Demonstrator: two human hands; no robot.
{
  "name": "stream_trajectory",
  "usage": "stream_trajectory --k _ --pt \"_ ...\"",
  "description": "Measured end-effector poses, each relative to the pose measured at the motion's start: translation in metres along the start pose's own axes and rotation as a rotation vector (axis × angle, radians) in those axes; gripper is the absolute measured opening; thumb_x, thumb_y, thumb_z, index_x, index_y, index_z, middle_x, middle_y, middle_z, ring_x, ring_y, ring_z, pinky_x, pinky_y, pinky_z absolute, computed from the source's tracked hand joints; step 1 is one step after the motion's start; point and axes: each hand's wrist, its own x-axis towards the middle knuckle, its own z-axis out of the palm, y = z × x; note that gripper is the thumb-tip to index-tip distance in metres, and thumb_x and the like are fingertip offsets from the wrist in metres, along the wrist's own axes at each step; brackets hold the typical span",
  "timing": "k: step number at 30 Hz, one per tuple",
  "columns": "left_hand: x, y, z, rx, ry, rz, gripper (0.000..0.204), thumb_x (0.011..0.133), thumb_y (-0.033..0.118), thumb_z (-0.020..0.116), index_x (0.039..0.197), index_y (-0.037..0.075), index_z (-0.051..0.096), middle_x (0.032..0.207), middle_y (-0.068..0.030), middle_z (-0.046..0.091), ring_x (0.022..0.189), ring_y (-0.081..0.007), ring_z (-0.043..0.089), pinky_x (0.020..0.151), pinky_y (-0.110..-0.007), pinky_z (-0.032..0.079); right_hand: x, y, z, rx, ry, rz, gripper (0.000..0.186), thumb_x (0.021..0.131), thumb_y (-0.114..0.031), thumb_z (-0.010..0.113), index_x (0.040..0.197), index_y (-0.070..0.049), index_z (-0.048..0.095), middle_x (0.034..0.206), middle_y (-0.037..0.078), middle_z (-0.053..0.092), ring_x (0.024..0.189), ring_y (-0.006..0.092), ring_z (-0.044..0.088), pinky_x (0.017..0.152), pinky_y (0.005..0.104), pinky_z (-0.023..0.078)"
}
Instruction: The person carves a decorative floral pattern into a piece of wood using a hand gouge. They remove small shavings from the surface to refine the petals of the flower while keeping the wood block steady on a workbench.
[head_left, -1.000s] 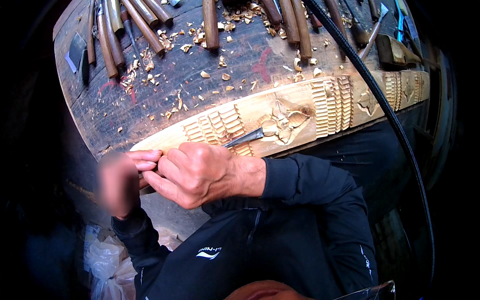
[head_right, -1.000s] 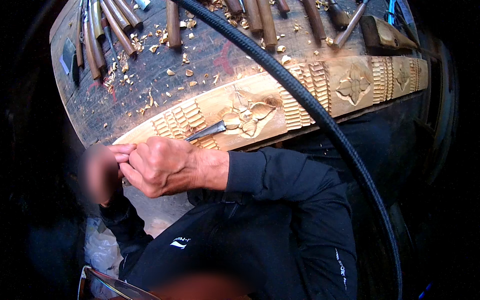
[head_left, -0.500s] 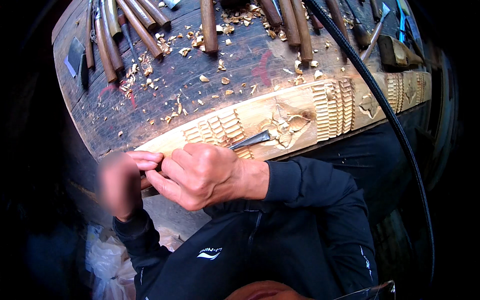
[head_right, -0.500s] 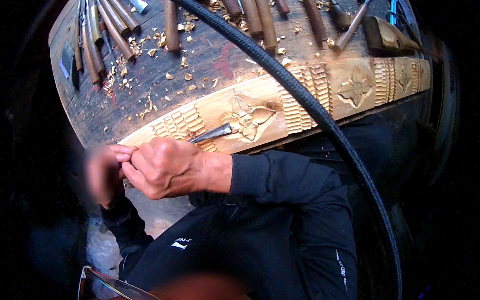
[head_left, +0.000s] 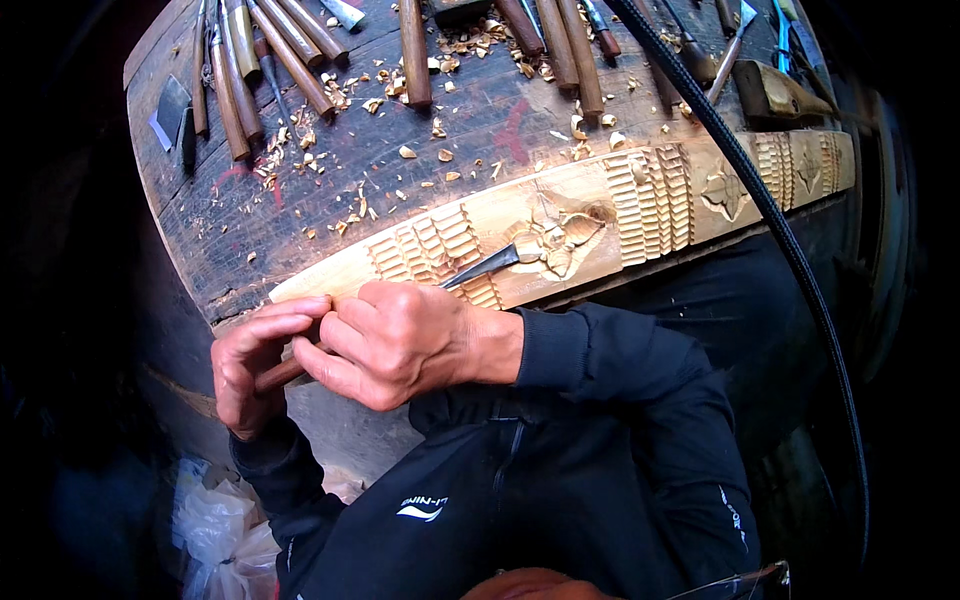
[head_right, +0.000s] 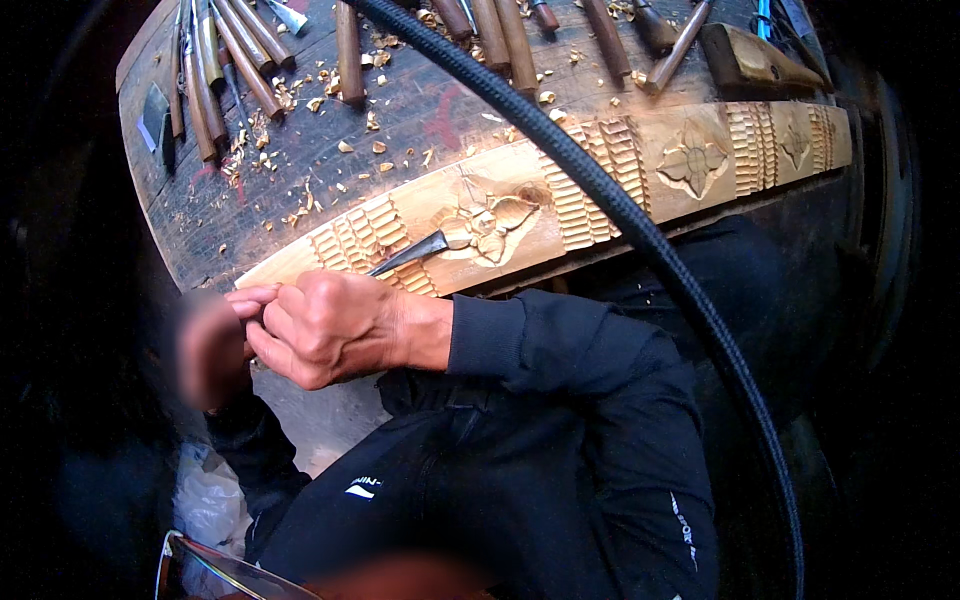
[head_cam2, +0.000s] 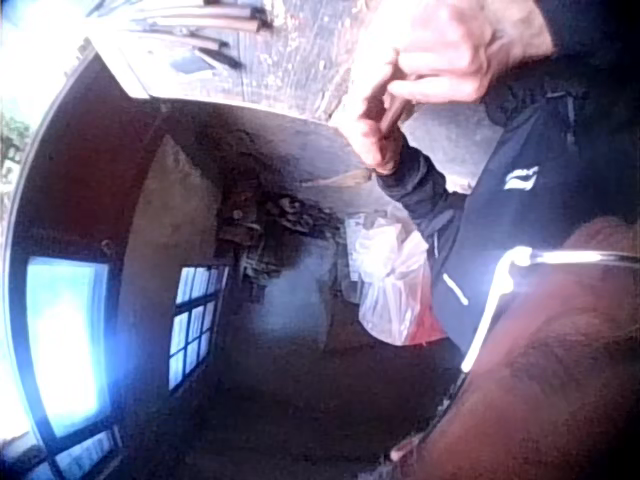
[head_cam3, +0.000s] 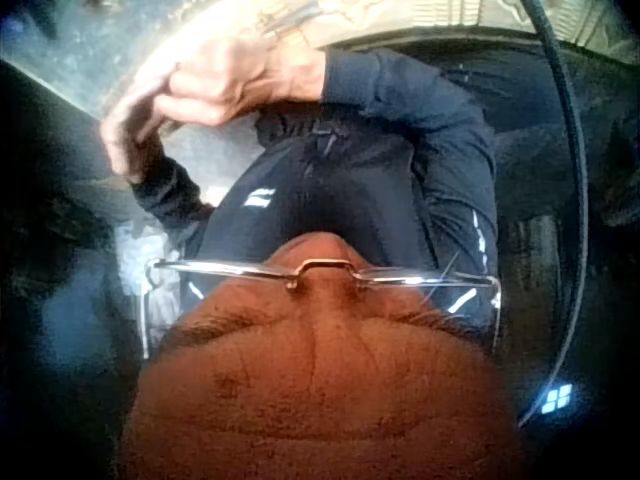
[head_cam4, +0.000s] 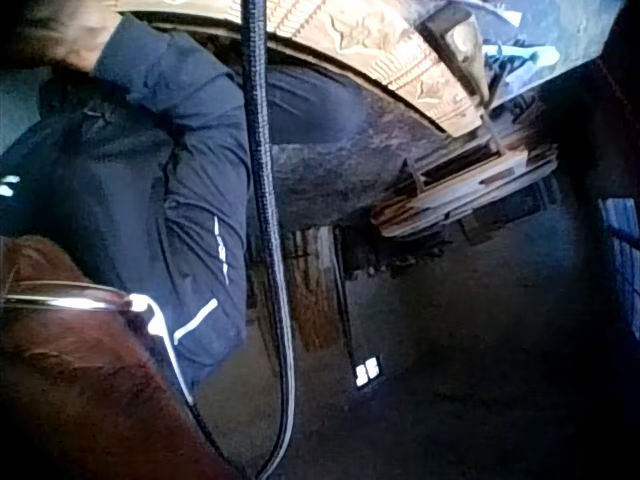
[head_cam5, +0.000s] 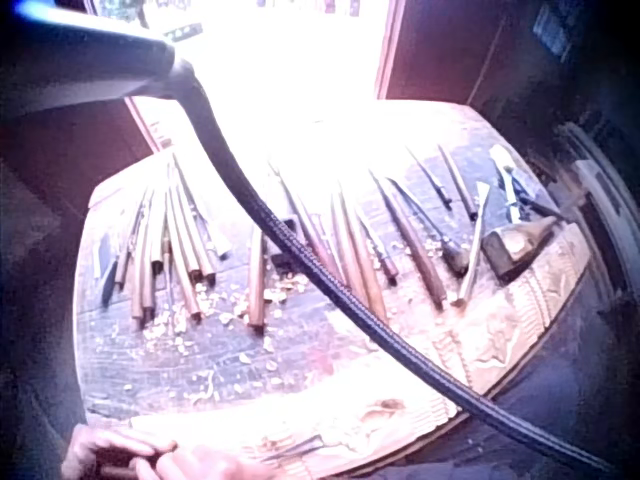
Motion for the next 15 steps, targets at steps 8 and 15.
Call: stream_trajectory --k 8,15 --pt "-0.013 -0.006 -0.019 -0.108 -0.128 -0.075 0.104 0.095 0.085 0.058 0.13 -0.011 0.072 0.144 -0.0375 0.065 0.134 -0.0458 0.067 0.115 -0.055 0.052 0.003 -0.001 -0.002 0.058 0.036 -0.023 0.028 0.085 -0.017 0.076 0.108 -0.001 0.076 0.075 0.001 0.059 0.065 0.0139 0.064 0.053 0.0289 0.047" --pt "0.0 0.001 -0.012 -0.135 -0.109 -0.126 0.104 0.093 0.085 0.062 0.129 -0.012 0.073 0.142 -0.0364 0.066 0.132 -0.0439 0.068 0.113 -0.053 0.053 0.001 0.003 -0.001 0.079 0.005 0.02 0.03 0.084 -0.018 0.076 0.108 0.0 0.076 0.075 0.001 0.06 0.065 0.0139 0.065 0.052 0.0288 0.047"
